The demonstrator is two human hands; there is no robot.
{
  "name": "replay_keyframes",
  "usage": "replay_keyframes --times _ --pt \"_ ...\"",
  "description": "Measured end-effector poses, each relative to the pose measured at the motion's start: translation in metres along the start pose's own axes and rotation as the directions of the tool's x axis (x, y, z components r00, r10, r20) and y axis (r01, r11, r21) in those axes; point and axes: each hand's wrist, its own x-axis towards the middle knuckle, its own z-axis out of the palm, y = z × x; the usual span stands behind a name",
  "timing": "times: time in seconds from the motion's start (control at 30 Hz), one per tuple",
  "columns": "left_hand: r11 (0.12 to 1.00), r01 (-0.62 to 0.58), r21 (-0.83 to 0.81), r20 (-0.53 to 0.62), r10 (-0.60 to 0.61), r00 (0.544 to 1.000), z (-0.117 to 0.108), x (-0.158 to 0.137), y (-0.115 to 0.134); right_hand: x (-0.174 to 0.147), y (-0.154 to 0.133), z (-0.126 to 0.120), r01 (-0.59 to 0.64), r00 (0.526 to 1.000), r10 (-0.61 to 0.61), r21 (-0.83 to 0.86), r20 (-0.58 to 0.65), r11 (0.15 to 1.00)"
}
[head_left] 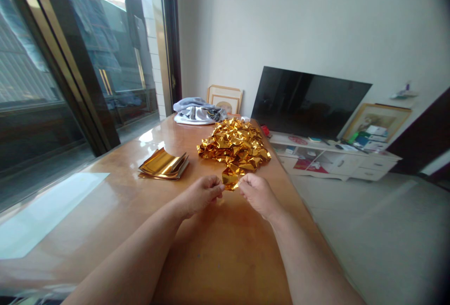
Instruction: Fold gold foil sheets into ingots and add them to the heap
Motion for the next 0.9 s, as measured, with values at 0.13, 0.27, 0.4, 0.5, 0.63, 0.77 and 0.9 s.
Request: replay_keyframes --times 0.13,0.27,0.4,0.5,0.63,0.77,0.9 --pt "0.999 0.03 -0.042 -0.027 -0.031 0.999 0.002 0.002 -0.003 0.0 -0.003 0.002 0.037 0.998 -0.038 -0.041 -0.041 0.999" --pt "0.995 0.068 -0.075 -0.017 -0.069 0.997 0.003 0.003 -0.007 0.0 -0.006 0.006 0.078 0.994 -0.083 -0.077 -0.064 0.994" --pt "0.995 0.077 -0.063 -0.055 -0.081 0.995 0.003 0.005 -0.009 -0.002 -0.005 0.01 0.075 0.996 -0.08 -0.097 -0.05 0.992" --pt "0.997 0.073 -0.035 -0.076 -0.075 0.994 0.002 0.006 -0.011 -0.002 -0.003 0.012 0.06 0.998 -0.063 -0.13 -0.015 0.99" --pt "0.998 0.057 -0.019 -0.084 -0.059 0.995 0.003 0.007 -0.013 -0.001 0.002 0.015 0.044 0.999 -0.046 -0.137 -0.007 0.99" --pt "0.998 0.053 -0.017 -0.073 -0.054 0.996 0.003 0.005 -0.009 0.0 0.001 0.015 -0.016 1.0 0.016 -0.008 0.016 1.0" --pt "0.996 0.05 -0.069 -0.022 -0.052 0.998 0.0 0.001 -0.004 -0.002 -0.008 0.01 -0.173 0.981 0.151 0.21 0.119 0.962"
